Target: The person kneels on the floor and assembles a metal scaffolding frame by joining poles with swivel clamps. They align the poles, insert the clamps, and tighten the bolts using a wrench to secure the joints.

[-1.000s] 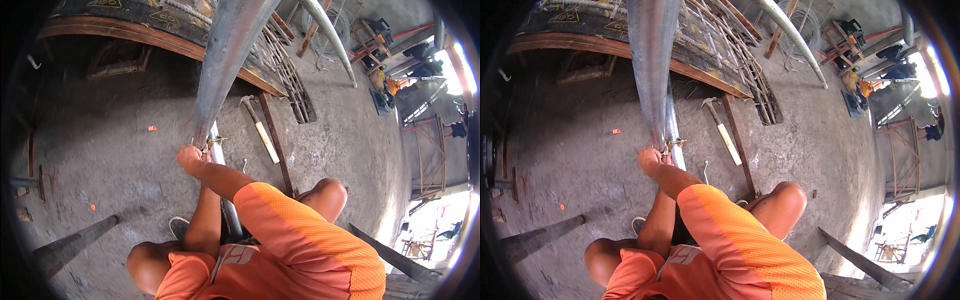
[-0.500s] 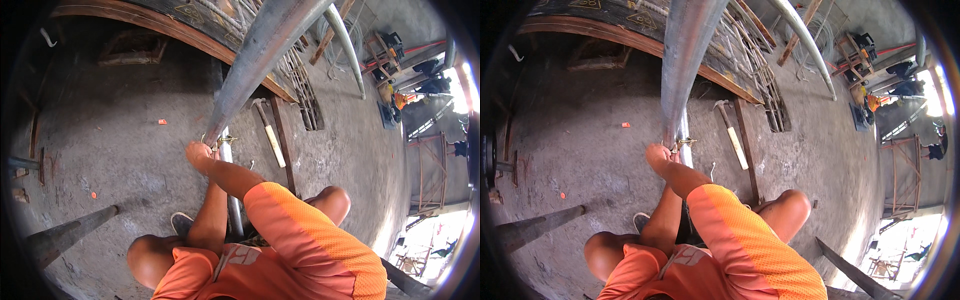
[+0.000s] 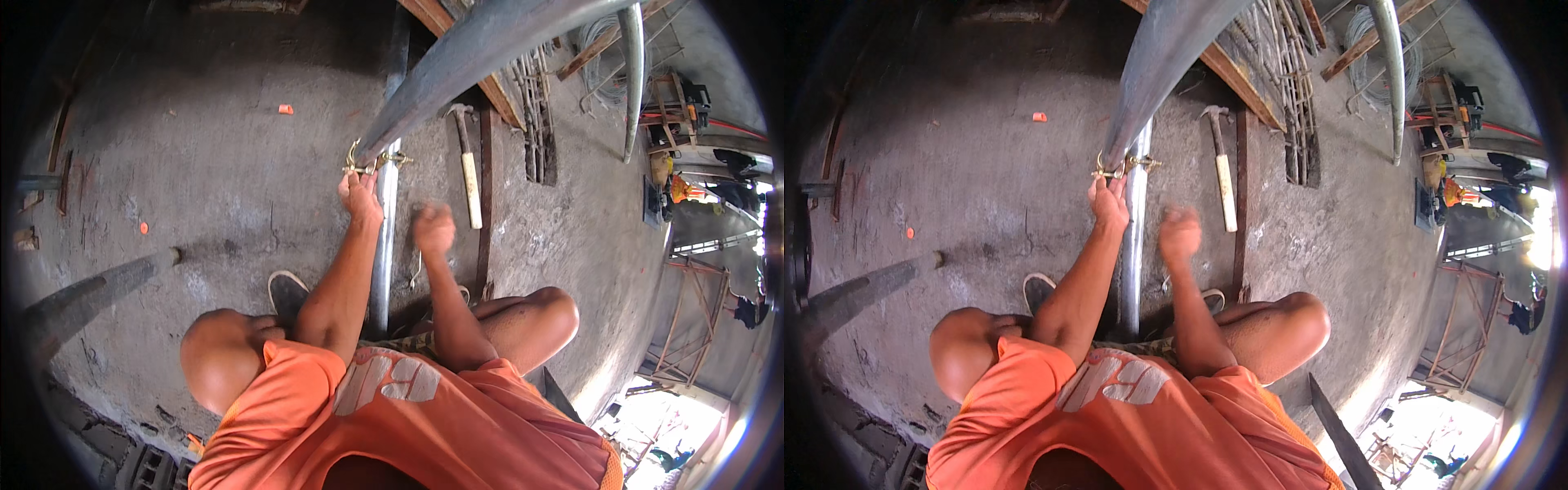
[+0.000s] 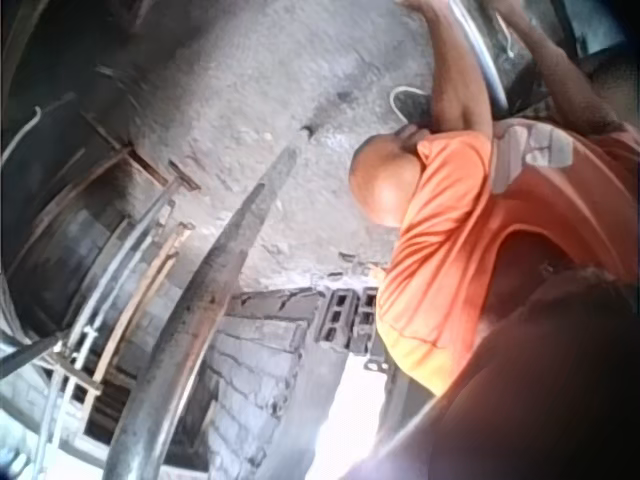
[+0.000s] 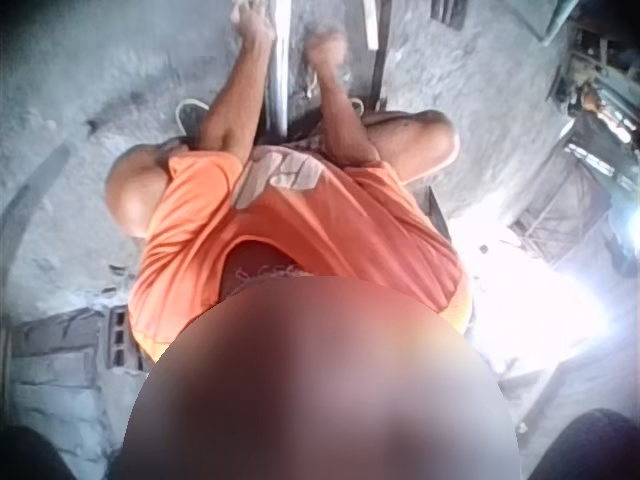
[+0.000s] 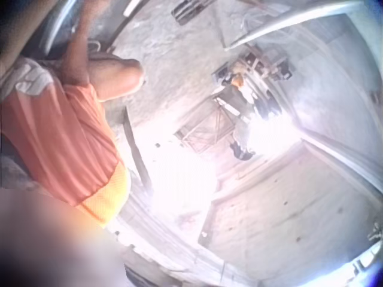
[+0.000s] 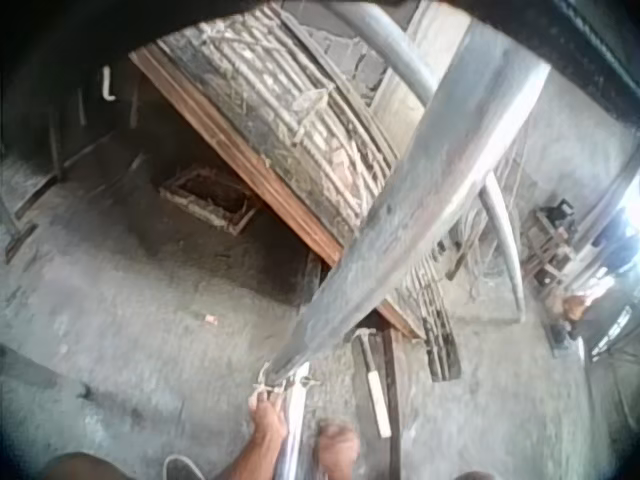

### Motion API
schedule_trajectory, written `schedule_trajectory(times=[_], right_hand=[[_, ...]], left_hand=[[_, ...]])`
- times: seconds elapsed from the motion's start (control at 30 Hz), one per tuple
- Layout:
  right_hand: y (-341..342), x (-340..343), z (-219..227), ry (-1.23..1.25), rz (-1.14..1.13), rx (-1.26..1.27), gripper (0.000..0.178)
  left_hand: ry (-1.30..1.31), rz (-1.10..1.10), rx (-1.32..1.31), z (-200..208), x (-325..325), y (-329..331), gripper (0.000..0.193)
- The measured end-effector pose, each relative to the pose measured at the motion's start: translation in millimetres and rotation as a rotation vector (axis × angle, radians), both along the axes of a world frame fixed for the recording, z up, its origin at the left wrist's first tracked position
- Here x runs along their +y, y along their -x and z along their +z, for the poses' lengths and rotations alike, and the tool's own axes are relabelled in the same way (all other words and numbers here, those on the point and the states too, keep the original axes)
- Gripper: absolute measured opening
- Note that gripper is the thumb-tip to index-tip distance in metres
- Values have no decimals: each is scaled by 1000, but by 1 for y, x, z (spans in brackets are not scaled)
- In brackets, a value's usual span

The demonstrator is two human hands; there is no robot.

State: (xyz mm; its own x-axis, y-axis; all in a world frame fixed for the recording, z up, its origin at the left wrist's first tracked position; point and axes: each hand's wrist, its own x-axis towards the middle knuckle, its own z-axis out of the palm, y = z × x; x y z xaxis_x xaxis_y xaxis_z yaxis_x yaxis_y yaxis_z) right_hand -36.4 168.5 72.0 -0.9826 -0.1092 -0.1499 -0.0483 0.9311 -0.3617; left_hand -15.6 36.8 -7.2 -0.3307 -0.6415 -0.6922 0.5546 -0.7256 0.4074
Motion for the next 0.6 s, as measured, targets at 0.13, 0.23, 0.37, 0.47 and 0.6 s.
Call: schedule_trajectory(times=[0.13,0.23,0.37,0.47,0.6], right_hand=[[-12,72,-53,-48,-46,-97,38],[-26,82,-80,-35,145,-29,33],[-22,80,-81,-57,135,-107,27],[-10,71,-63,-11,141,-122,27],[4,53,-10,747,-180,-561,19]], left_hand=[[21,2,43,-2,0,0,52],[-10,-20,45,-1,-1,-2,53],[-43,-20,30,4,-2,-2,53],[-22,-13,5,6,-1,-2,53],[-17,-18,10,7,0,-1,52]])
